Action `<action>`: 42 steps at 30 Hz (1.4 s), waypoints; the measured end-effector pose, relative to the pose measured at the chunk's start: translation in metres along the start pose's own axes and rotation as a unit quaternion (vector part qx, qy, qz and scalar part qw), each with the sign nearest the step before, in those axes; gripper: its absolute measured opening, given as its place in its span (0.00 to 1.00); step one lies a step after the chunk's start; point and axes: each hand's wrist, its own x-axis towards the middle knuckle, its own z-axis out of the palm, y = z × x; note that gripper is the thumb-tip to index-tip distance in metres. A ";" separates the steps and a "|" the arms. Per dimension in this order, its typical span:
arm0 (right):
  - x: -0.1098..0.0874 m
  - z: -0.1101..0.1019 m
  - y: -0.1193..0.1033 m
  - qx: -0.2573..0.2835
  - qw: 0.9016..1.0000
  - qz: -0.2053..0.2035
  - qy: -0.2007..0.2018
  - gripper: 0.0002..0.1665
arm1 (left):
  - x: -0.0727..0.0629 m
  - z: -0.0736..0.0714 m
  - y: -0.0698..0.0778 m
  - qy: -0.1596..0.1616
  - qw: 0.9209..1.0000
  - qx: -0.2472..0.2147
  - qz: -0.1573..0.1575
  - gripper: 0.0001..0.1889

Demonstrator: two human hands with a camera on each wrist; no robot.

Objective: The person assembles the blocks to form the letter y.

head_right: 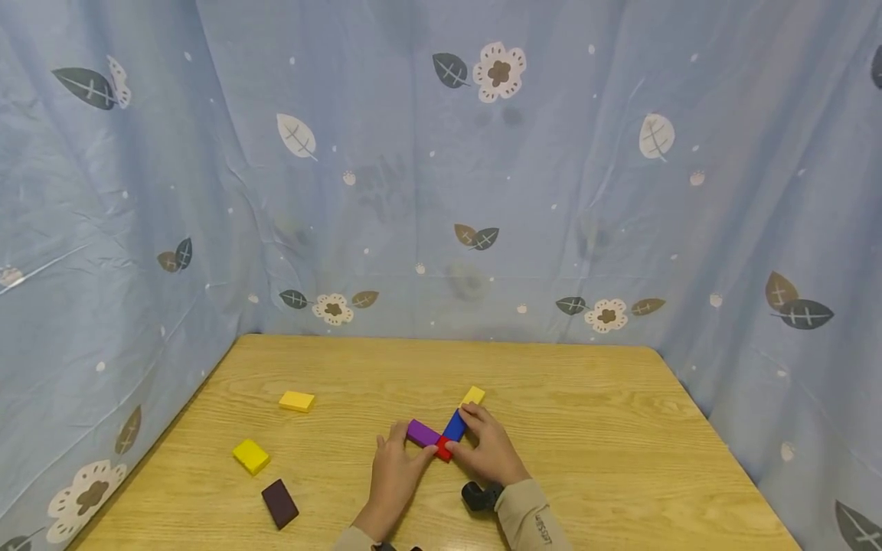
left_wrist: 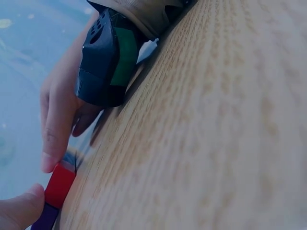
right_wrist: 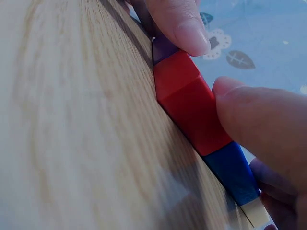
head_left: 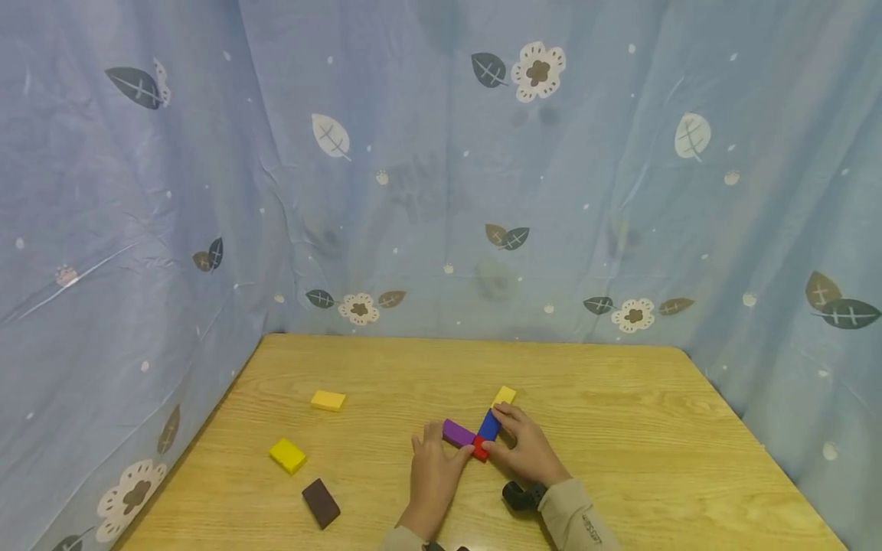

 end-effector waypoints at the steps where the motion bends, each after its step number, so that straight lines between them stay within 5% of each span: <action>1: 0.000 0.000 0.000 0.004 1.000 0.001 0.000 0.39 | -0.001 0.000 0.000 -0.002 1.000 0.002 0.000 0.38; 14: -0.008 0.005 0.001 0.003 1.000 0.001 -0.003 0.40 | -0.011 -0.003 -0.006 -0.017 0.998 -0.047 -0.034 0.44; 19: -0.009 0.005 0.002 0.002 1.000 -0.005 -0.009 0.40 | -0.009 -0.017 -0.012 -0.016 0.999 -0.046 0.005 0.39; 22: -0.008 0.004 0.003 0.008 1.000 -0.005 -0.012 0.40 | -0.002 -0.031 -0.017 -0.007 0.999 -0.031 0.030 0.36; 27: -0.006 -0.002 0.006 0.008 1.000 -0.011 -0.018 0.40 | 0.013 -0.054 -0.030 -0.017 1.000 -0.005 0.023 0.35; 35: -0.002 -0.005 0.004 0.006 1.000 -0.023 -0.012 0.40 | 0.042 -0.086 -0.056 -0.006 0.996 0.088 -0.022 0.38; 42: 0.000 -0.002 0.005 0.008 1.000 -0.023 -0.010 0.40 | 0.066 -0.114 -0.073 -0.007 0.994 0.082 -0.070 0.41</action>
